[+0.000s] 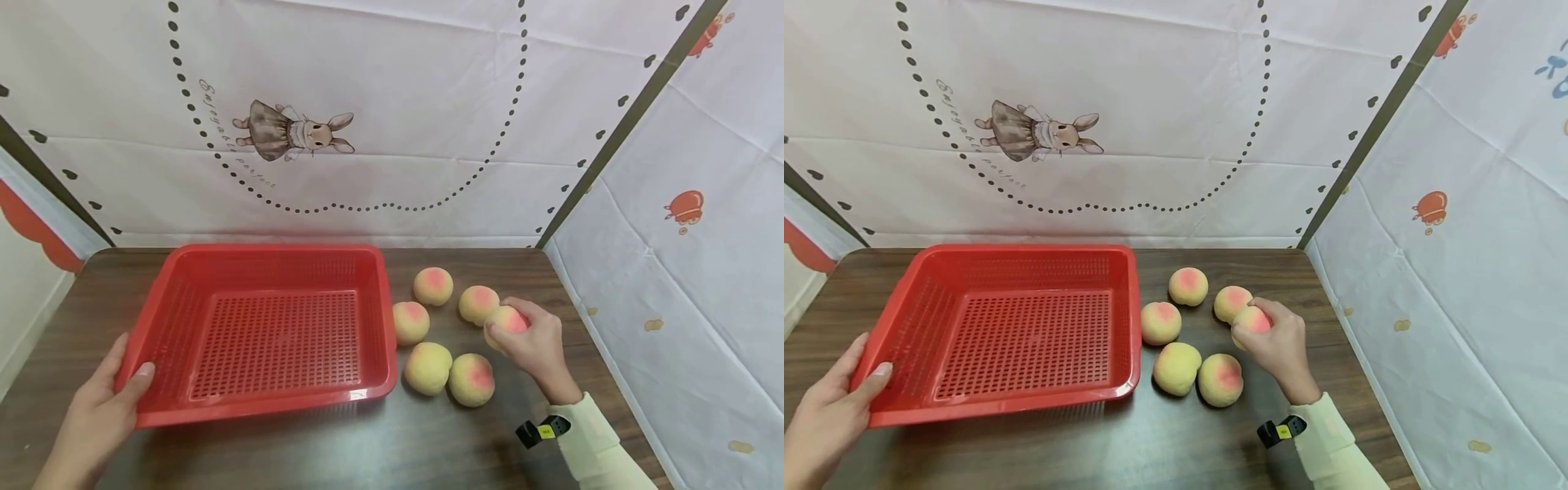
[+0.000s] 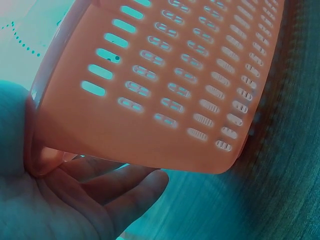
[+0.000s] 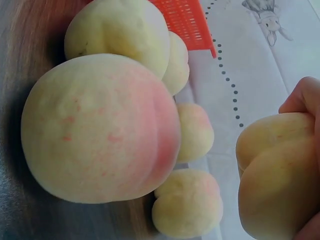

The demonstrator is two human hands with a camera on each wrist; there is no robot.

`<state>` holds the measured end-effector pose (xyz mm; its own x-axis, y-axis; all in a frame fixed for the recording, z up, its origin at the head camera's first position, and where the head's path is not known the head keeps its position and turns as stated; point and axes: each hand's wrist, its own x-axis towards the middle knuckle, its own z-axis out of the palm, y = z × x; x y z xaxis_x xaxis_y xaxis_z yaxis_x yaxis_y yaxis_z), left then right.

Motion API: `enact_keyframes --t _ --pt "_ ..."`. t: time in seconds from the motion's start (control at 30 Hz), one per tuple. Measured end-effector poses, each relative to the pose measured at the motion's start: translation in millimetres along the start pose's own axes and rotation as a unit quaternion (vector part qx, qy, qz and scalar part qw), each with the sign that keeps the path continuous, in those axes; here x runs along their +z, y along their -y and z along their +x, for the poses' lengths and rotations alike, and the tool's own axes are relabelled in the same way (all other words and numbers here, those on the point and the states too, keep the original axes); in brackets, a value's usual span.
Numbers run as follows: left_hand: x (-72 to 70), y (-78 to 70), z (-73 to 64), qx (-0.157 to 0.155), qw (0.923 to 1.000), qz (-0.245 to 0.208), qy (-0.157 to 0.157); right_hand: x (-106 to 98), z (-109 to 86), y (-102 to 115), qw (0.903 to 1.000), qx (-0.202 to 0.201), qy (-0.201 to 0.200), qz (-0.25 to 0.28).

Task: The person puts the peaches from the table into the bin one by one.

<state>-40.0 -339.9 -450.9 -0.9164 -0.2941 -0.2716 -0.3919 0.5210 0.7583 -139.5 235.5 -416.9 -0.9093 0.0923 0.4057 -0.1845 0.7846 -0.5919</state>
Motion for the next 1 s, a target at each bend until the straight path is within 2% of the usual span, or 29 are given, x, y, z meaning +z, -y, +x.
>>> enact_keyframes --t 0.47,0.63,1.0 --pt "1.7 -3.2 -0.8 -0.008 0.9999 -0.01 0.0 -0.7 12.7 25.4 0.9986 -0.037 0.027 0.025" --pt "0.8 -4.2 -1.5 -0.008 0.9999 -0.009 -0.001 1.5 18.8 37.0 0.9966 -0.056 0.047 0.039" --pt "-2.0 -0.6 0.4 -0.003 0.9999 -0.013 0.009 7.2 29.8 60.7 0.9906 -0.065 0.101 0.065"
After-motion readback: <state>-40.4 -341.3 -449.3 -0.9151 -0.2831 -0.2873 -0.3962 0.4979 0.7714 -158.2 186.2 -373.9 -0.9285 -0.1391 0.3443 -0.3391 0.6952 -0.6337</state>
